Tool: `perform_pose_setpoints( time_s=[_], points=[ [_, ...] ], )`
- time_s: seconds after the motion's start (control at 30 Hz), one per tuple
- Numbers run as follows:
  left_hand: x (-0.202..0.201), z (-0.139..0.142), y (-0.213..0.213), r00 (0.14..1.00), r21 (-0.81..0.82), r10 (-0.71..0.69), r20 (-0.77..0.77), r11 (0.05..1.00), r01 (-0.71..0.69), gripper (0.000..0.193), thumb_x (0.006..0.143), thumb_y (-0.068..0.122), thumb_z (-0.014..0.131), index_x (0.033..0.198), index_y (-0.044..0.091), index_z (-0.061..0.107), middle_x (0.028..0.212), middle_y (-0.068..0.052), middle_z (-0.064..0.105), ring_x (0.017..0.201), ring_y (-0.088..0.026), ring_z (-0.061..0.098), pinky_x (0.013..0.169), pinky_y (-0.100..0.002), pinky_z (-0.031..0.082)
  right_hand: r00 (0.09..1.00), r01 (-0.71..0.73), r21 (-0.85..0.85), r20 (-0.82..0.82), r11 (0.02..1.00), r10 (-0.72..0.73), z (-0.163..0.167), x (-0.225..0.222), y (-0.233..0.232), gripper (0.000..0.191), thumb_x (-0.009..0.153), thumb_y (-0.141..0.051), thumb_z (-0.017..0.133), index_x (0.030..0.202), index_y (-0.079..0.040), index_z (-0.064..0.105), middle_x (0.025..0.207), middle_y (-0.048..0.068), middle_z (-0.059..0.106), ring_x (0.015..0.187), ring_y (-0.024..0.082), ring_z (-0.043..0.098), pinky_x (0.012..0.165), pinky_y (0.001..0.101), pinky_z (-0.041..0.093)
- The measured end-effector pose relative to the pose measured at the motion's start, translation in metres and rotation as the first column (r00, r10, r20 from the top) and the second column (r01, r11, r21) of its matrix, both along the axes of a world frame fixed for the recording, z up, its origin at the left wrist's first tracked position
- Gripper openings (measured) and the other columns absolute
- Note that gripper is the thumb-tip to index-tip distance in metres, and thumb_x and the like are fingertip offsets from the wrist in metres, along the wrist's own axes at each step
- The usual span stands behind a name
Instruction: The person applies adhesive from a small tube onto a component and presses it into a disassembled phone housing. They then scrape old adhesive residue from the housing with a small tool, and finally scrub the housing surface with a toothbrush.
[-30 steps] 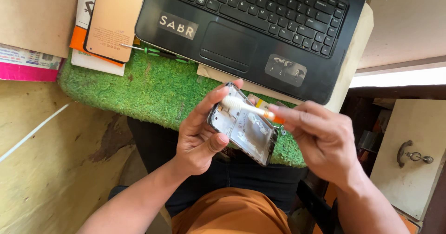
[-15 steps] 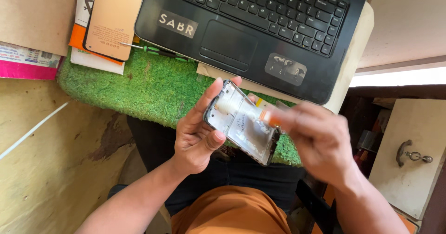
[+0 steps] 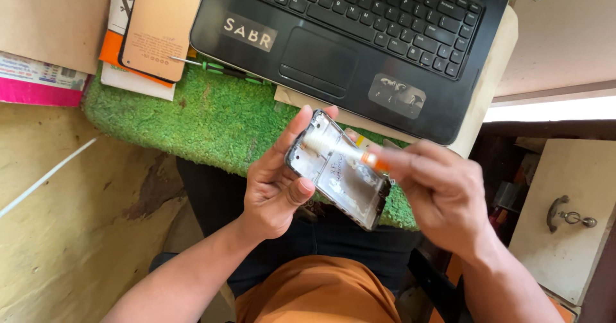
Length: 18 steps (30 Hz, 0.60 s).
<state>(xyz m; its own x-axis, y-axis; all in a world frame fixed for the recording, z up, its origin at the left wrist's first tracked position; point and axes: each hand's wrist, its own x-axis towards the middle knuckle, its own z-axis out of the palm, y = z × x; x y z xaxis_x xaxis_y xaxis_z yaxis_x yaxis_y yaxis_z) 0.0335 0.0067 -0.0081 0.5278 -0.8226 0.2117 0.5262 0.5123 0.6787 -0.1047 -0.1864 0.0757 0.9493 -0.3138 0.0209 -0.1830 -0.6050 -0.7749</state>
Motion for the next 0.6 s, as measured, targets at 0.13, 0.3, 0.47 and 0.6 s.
perform_pose_setpoints(
  time_s=[0.13, 0.3, 0.47, 0.6],
  points=[
    [0.001, 0.0, 0.0, 1.0, 0.013, 0.0, 0.002, 1.0, 0.0, 0.074, 0.11, 0.018, 0.068, 0.17, 0.011, 0.025, 0.172, -0.021, 0.028, 0.148, -0.028, 0.049, 0.124, -0.041, 0.044, 1.0, -0.005, -0.036, -0.004, 0.999, 0.004, 0.004, 0.001, 0.002, 0.038, 0.087, 0.01, 0.067, 0.118, -0.011, 0.076, 0.08, 0.008, 0.066, 0.062, 0.014, 0.061, 0.056, 0.0261, 0.048],
    [0.0, 0.0, 0.001, 0.999, 0.024, -0.001, 0.04, 1.0, 0.0, 0.073, 0.11, 0.019, 0.068, 0.169, 0.01, 0.026, 0.17, -0.022, 0.031, 0.149, -0.029, 0.05, 0.124, -0.041, 0.043, 0.997, 0.058, -0.167, 0.05, 0.984, -0.051, 0.012, 0.001, 0.003, 0.034, 0.092, 0.006, 0.069, 0.121, -0.011, 0.075, 0.083, 0.007, 0.068, 0.067, 0.014, 0.065, 0.06, 0.0258, 0.05],
    [0.0, -0.001, 0.001, 0.999, 0.013, -0.013, 0.032, 1.0, 0.012, 0.074, 0.11, 0.02, 0.068, 0.17, 0.01, 0.024, 0.17, -0.021, 0.032, 0.147, -0.028, 0.051, 0.125, -0.039, 0.044, 0.999, 0.025, -0.021, 0.048, 0.999, -0.024, 0.016, 0.0, 0.003, 0.038, 0.089, 0.007, 0.065, 0.121, -0.01, 0.074, 0.085, 0.006, 0.069, 0.067, 0.012, 0.066, 0.061, 0.0241, 0.052],
    [0.0, -0.001, 0.002, 0.999, 0.012, 0.007, 0.042, 1.0, -0.007, 0.073, 0.111, 0.019, 0.068, 0.169, 0.009, 0.026, 0.17, -0.02, 0.032, 0.146, -0.028, 0.053, 0.124, -0.04, 0.045, 0.997, 0.077, -0.162, 0.028, 0.984, -0.073, 0.016, -0.001, 0.004, 0.033, 0.091, 0.007, 0.069, 0.119, -0.01, 0.076, 0.081, 0.007, 0.067, 0.063, 0.013, 0.064, 0.058, 0.0254, 0.049]
  ],
)
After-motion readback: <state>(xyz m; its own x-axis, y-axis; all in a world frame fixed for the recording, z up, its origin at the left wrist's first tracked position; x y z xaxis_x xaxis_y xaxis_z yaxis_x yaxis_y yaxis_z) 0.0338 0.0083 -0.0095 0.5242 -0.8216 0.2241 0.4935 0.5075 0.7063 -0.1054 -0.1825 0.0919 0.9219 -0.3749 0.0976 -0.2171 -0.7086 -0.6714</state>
